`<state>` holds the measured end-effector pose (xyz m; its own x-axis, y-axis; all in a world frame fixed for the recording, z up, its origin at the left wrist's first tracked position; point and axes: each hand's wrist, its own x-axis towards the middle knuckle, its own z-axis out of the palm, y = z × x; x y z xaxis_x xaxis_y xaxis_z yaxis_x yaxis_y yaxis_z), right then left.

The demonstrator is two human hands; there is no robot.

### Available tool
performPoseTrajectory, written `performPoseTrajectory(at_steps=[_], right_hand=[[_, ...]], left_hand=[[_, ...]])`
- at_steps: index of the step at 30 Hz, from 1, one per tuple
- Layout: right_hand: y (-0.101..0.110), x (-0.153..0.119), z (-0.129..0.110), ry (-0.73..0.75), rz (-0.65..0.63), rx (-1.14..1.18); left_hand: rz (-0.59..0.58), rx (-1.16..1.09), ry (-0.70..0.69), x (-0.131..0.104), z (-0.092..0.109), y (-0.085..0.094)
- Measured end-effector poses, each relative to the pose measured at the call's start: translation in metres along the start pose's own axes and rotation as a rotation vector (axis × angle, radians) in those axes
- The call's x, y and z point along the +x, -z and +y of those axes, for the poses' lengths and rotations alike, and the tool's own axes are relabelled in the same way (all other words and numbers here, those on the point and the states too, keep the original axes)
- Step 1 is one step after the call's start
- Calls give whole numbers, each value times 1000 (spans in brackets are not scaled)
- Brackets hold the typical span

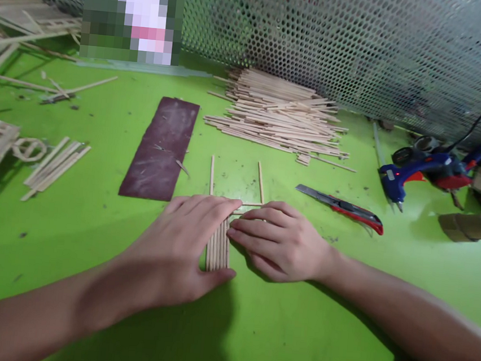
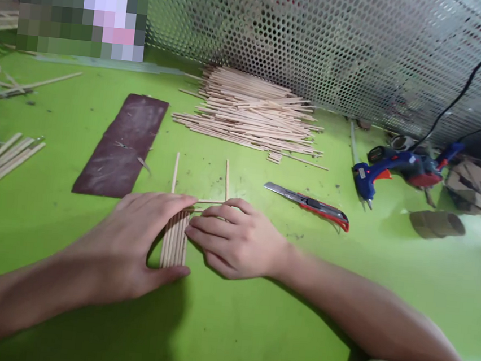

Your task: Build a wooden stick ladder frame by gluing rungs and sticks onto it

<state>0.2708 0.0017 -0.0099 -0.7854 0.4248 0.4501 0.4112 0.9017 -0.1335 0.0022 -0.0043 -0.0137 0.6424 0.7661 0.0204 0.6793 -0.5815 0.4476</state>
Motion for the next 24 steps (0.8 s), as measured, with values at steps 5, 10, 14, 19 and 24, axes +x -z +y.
performPoseTrajectory(at_steps=[5, 10, 14, 19, 24], right_hand=[[0, 0, 0, 13, 3, 3], [0, 0, 0, 10, -7, -3], [1, -3, 1, 65, -20, 50], [2, -4, 1, 78, -41, 54], [3, -1, 0, 72, -49, 22]], left_hand=[[7, 3, -2, 1, -3, -4], [-13, 18, -50, 2, -1, -2], [-26, 22, -35, 2, -1, -2], [-43, -3, -21, 3, -2, -3], [-3, -4, -51, 2, -4, -7]])
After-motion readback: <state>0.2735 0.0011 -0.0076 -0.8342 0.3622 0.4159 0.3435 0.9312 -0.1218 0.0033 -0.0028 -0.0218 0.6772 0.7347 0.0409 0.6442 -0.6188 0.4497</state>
